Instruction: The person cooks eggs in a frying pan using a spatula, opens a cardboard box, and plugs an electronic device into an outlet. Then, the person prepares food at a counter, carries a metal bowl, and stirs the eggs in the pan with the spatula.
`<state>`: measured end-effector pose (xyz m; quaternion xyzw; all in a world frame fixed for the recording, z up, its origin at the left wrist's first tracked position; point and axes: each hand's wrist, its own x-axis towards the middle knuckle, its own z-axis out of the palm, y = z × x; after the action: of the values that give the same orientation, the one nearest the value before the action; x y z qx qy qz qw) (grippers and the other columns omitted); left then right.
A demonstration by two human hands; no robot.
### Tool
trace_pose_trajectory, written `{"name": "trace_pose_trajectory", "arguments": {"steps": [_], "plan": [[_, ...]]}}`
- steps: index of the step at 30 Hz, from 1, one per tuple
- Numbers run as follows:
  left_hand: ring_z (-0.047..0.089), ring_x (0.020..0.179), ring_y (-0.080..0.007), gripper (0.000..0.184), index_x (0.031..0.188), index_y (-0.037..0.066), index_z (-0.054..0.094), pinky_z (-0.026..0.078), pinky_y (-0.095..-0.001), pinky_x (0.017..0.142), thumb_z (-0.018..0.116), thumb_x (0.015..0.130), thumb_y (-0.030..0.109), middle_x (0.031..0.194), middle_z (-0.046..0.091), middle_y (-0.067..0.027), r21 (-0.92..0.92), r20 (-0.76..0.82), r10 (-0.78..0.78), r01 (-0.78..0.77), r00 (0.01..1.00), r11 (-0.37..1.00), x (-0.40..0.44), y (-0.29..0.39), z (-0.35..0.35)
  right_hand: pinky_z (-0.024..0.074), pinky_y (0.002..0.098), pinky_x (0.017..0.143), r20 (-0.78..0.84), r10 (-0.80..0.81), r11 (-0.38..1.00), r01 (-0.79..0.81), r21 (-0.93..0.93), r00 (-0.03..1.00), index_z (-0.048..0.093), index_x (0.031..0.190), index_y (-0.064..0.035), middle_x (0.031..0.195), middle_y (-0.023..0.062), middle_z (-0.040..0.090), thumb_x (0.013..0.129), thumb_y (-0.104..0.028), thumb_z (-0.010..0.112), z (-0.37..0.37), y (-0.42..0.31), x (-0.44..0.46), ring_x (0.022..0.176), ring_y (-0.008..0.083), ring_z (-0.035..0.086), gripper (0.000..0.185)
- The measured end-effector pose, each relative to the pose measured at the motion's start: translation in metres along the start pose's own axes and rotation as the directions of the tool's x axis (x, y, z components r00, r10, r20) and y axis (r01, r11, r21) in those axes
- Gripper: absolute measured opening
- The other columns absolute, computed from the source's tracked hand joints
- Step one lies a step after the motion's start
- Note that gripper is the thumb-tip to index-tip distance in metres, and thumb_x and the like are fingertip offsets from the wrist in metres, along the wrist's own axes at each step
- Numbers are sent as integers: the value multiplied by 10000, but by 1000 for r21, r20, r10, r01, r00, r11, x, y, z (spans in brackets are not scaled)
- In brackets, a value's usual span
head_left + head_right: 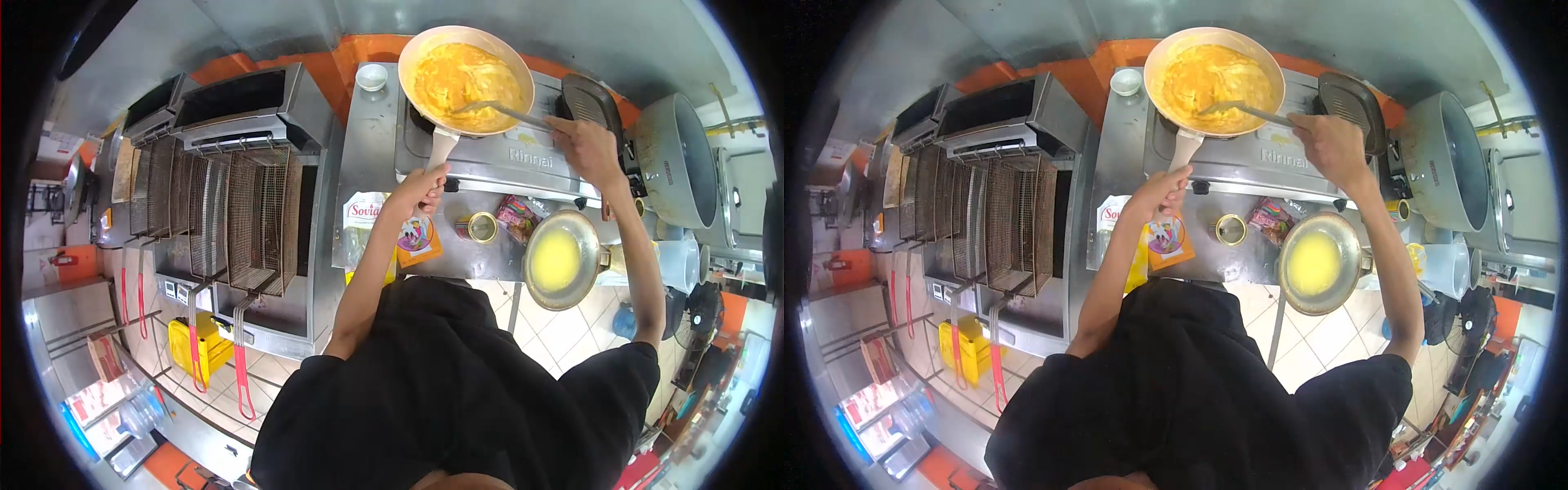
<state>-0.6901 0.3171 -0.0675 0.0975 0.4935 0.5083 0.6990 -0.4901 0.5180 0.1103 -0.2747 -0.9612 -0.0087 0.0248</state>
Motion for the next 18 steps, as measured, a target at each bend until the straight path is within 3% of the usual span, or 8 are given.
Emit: {"name": "trace_pose_trajectory", "arguments": {"steps": [2,3,6,7,10,14,18], "plan": [[292,382,-46,383,724,120,420,254,-235,360,606,883,414,503,325,66,5,5,4,-4,1000,1000,-3,3,0,470,433,620,27,39,999,-39,1,999,662,1119,-151,754,147,648,850,-202,593,-8,-2,-2,731,337,626,282],[292,383,-47,382,726,120,420,255,-235,361,606,883,414,503,326,66,4,12,-4,4,1000,1000,-2,1,-1,477,445,608,-67,-52,999,52,8,996,656,1128,-156,711,149,636,848,-184,582,8,2,-3,707,346,625,290],[293,382,-47,381,729,119,421,257,-235,364,607,884,413,504,326,66,31,26,-7,6,1000,1000,3,1,-2,485,459,600,1,85,994,-85,-71,996,667,1088,-173,717,151,642,852,-183,563,55,1,19,686,351,629,258],[294,381,-48,381,730,119,421,258,-235,365,607,884,413,504,326,66,38,12,6,-6,1000,999,2,0,0,492,465,590,-63,105,993,-108,-37,992,676,902,-130,690,149,640,825,-152,561,49,-4,22,681,334,643,140],[298,384,-54,382,732,129,423,239,-237,365,604,881,431,498,308,69,43,-19,15,-14,1000,999,3,0,-1,492,470,582,-122,126,992,-126,6,985,655,845,-123,700,136,648,813,-127,538,26,-17,27,671,332,647,122],[304,392,-52,383,736,135,422,232,-232,369,595,883,444,500,303,73,50,-4,29,-29,1000,998,2,-2,2,500,453,580,-131,138,986,-149,-72,982,653,827,-109,744,123,662,791,-135,539,79,-14,46,679,328,652,122],[316,394,-54,381,729,110,423,258,-238,374,613,884,402,513,342,62,-10,15,40,-40,999,999,7,-6,-5,508,442,582,-181,95,986,-117,-118,979,666,838,-123,756,137,665,789,-136,547,30,-17,41,691,327,657,129]]}}
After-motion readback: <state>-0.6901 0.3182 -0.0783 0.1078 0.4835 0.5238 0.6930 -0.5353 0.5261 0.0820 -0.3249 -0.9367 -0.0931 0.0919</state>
